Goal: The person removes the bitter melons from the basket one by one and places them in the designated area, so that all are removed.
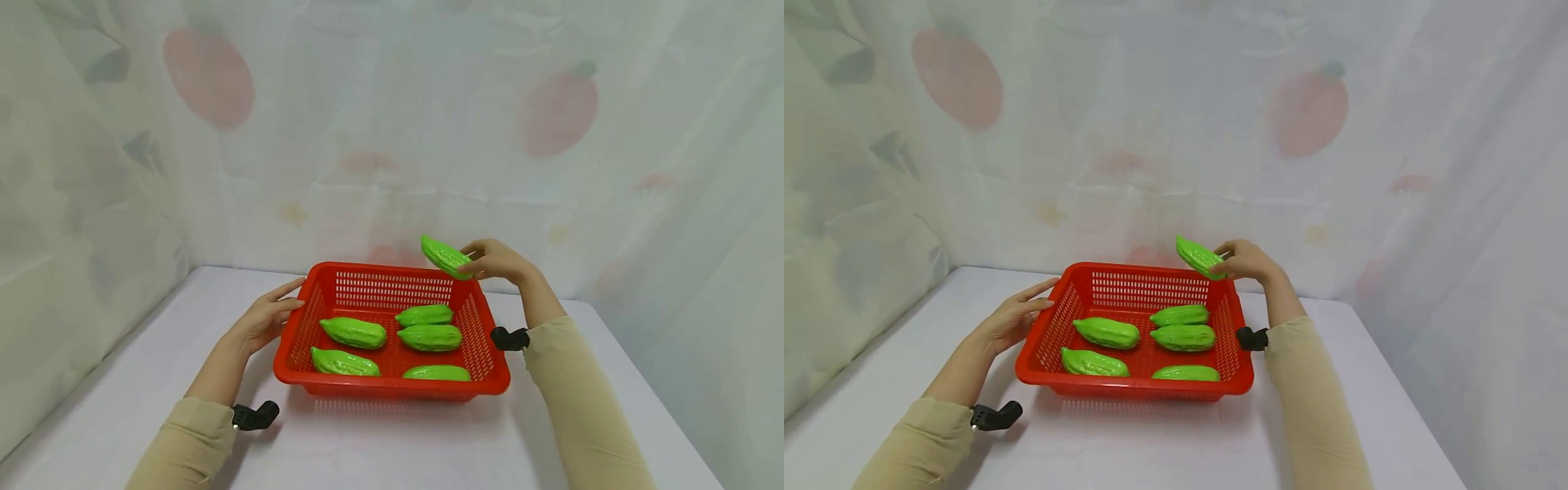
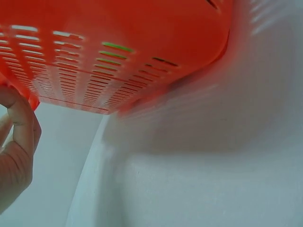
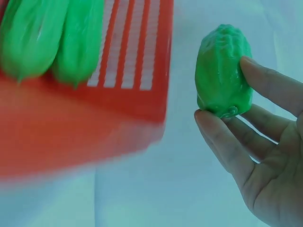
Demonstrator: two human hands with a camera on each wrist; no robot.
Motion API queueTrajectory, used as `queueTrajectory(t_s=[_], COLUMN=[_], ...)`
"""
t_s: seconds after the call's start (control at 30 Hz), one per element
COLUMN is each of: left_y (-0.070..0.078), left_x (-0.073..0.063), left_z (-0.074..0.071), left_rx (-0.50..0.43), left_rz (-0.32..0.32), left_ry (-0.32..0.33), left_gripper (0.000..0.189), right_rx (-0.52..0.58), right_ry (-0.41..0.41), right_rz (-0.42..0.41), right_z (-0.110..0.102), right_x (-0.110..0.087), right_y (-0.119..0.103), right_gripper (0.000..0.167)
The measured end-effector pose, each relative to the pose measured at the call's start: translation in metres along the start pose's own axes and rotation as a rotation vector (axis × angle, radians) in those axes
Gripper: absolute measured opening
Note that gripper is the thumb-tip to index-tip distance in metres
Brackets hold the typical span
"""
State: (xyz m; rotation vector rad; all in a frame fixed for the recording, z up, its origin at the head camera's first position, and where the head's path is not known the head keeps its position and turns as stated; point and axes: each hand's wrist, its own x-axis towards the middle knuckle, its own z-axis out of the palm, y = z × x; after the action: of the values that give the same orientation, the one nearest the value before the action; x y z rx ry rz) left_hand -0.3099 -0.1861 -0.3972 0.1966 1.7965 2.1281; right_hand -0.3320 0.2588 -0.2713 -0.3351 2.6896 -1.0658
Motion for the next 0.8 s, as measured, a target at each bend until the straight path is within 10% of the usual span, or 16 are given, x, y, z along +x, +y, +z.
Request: queueTrajectory(t_s=[0.8], left_y=[-0.004], left_x=[-0.001], left_z=[-0.008], left_rx=[-0.115], left_rz=[0.004], left_ry=[-0.050], left_gripper=[0.067], right_rx=[0.082], right_ry=[0.109], right_rz=[0.183], right_z=[-0.011], right_x=[-0.039], right_y=[0.073], right_gripper=[0.066])
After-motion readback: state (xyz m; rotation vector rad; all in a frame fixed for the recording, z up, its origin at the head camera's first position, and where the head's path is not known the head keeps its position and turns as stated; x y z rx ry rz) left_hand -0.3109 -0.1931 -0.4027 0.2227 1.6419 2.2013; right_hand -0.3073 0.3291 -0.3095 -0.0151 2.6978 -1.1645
